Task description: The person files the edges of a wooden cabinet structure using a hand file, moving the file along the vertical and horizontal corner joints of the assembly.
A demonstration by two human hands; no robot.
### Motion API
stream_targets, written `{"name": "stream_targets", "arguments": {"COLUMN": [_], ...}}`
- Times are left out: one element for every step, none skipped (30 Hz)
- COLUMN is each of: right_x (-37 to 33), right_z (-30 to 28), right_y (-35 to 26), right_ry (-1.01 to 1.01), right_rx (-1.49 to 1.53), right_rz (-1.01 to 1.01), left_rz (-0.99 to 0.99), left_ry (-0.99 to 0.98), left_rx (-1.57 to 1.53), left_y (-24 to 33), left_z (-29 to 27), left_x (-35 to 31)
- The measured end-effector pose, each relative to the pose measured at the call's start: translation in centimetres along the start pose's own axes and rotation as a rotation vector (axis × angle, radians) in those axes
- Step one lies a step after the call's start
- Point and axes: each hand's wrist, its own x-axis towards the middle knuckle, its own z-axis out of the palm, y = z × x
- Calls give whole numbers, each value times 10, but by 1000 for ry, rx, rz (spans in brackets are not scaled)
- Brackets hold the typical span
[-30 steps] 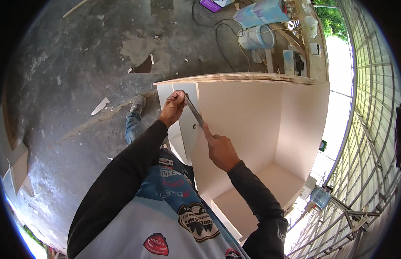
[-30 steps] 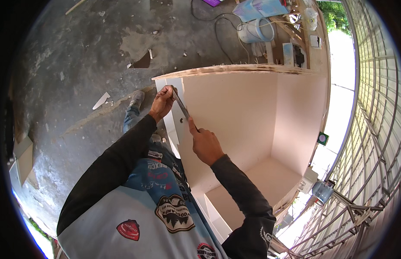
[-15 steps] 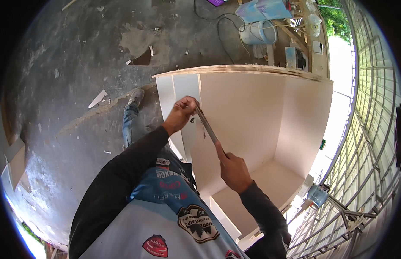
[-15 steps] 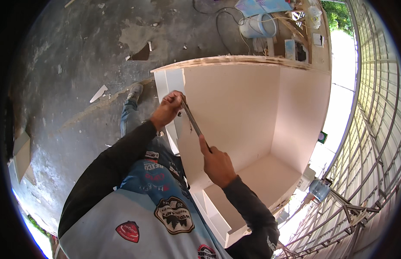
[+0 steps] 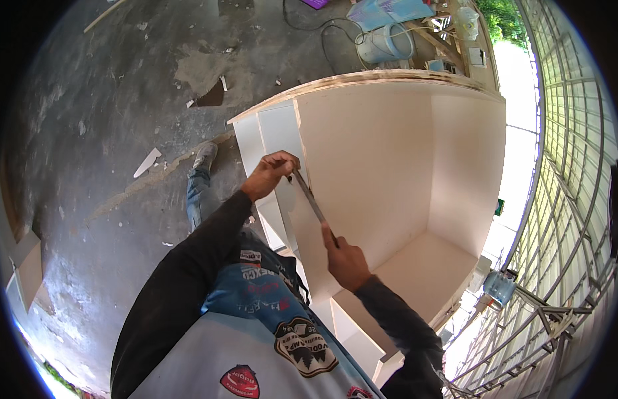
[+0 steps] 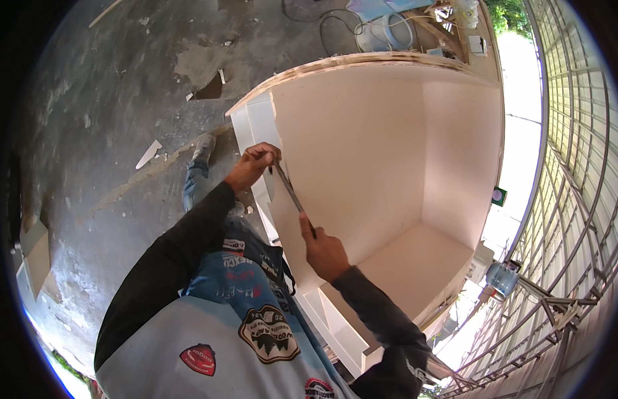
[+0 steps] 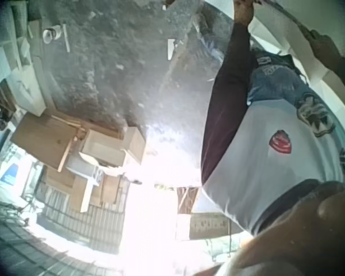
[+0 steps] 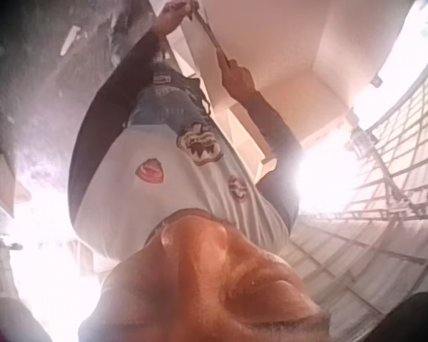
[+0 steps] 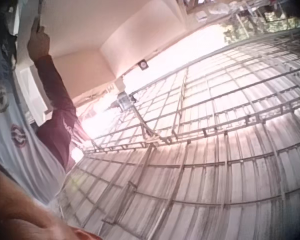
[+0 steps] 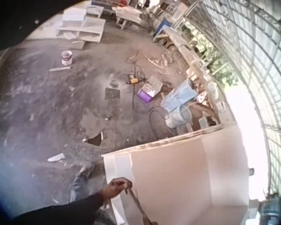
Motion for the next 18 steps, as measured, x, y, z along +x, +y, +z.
{"name": "stream_targets", "arguments": {"right_x": [7,14,26,14,7,11,5,-3,-14,-21,-20,-10,-1,5,9,11,2,-7], "right_z": [10,12,14,18,17,8,5,3,-1,-3,7,22,28,28,27,25,21,12], "right_y": [-4,-1,1,-5,-9,-7,-8,-7,-8,-8,-9,-7,-9,-7,-6,-8,-15,-21], "right_ry": [38,59,76,70,51,53,37,26,3,-21,8,55,95,98,96,95,75,63], "right_rx": [-23,-40,-54,-52,-34,-29,-7,-5,-4,-4,-3,-16,-20,-23,-18,-15,-5,6], "right_rz": [-24,-23,-25,-2,0,-6,0,32,49,68,46,34,16,21,25,28,55,94], "left_rz": [30,59,85,20,-19,-42,-75,-107,-134,-109,-106,-91,-83,-98,-107,-115,-122,-142], "left_ry": [-44,-106,-162,-152,-153,-152,-224,-295,-350,-400,-359,-340,-309,-346,-369,-392,-414,-398], "left_rx": [51,129,207,234,274,225,264,302,334,326,313,305,298,311,353,395,438,485], "left_y": [5,9,12,16,29,33,41,50,54,48,43,41,42,45,50,55,59,65], "left_z": [-14,-26,-36,-34,-33,-32,-19,-8,-1,-9,-14,-20,-25,-30,-32,-34,-36,-19], "left_x": [7,15,21,17,24,23,25,29,25,31,26,31,30,37,40,42,42,41]}}
